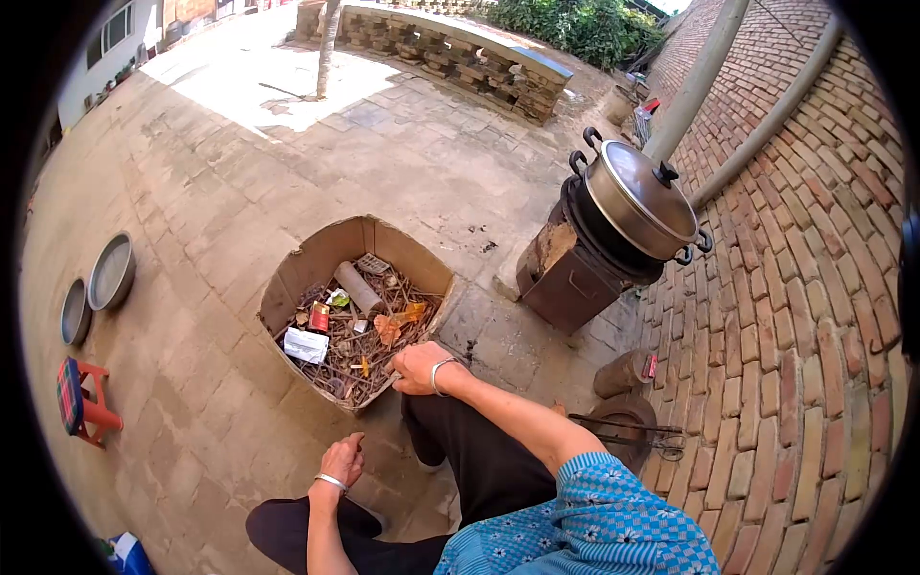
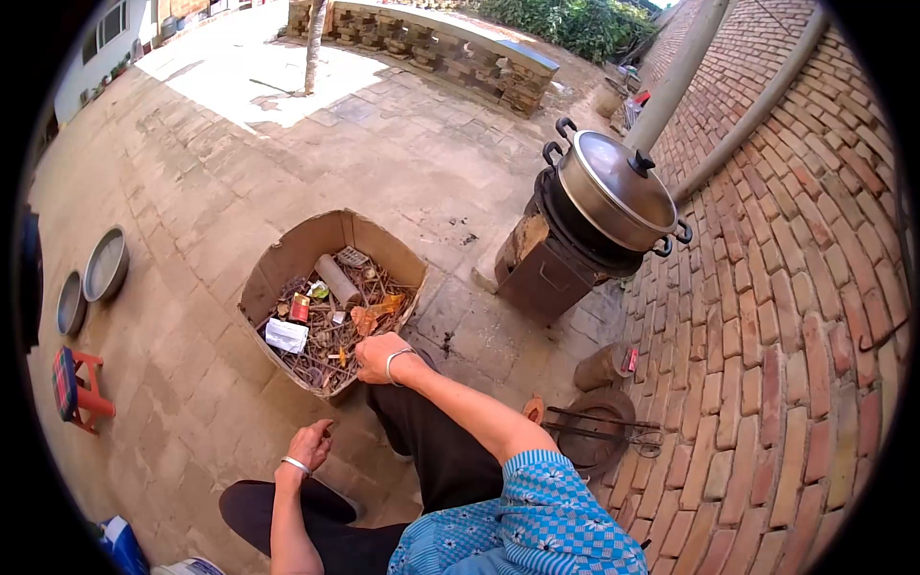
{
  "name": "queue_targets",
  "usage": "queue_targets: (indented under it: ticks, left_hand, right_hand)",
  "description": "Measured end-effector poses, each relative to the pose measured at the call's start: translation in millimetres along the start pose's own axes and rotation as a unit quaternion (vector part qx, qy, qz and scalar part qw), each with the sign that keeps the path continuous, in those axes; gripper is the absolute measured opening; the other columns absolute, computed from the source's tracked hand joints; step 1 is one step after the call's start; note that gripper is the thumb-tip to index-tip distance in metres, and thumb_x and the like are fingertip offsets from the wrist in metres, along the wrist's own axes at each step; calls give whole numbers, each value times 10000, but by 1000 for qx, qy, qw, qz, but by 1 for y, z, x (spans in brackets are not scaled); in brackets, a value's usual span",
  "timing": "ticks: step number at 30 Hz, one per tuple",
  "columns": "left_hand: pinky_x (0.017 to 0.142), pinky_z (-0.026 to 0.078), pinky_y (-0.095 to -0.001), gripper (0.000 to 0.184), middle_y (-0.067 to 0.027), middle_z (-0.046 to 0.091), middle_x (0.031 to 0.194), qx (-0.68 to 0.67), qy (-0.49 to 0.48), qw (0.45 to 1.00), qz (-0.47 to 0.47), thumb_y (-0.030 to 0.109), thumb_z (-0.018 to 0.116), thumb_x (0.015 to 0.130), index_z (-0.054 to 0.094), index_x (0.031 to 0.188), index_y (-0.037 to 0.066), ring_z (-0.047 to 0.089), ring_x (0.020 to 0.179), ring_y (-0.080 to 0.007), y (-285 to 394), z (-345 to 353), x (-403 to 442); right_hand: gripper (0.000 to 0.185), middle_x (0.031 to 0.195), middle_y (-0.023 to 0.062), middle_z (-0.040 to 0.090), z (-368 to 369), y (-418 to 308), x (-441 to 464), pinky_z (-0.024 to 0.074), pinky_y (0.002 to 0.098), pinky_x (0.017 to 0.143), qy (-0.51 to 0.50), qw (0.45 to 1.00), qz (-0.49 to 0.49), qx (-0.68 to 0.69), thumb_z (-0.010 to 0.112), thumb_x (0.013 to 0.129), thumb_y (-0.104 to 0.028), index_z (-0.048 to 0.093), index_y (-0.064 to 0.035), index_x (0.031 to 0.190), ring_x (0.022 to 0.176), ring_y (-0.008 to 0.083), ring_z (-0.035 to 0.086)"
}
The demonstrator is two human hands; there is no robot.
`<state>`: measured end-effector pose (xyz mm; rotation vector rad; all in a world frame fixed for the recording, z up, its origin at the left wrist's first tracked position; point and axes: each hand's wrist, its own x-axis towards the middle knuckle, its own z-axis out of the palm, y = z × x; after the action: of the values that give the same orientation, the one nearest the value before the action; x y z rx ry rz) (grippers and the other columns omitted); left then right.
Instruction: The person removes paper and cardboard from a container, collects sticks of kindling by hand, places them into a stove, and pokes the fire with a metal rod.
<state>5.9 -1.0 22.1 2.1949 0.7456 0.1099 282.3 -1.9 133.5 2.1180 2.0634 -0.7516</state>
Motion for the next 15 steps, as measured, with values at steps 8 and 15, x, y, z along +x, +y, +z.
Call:
queue_targets:
  ticks: [8, 15]
  left_hand:
    - [775, 496, -446, 377, -194, 665, 895, -16, -9, 1000, -9, 67, 586, 772, 572, 1145, 18, 628, 872, -383, -6, -3, 8]
    - [770, 497, -444, 385, -188, 668, 898, -24, -12, 999, -22, 79, 607, 765, 574, 1144, 26, 628, 865, -383, -5, 2, 6]
  right_hand:
    - [338, 792, 177, 658, 10, 11, 9, 500, 438, 725, 61, 997, -33, 26, 640, 757, -340, 626, -2, 762, 819, 354, 641]
    - [285, 781, 178, 659, 1, 8, 0, 500, 435, 718, 51, 998, -32, 23, 629, 724, -287, 649, -5, 756, 803, 349, 645]
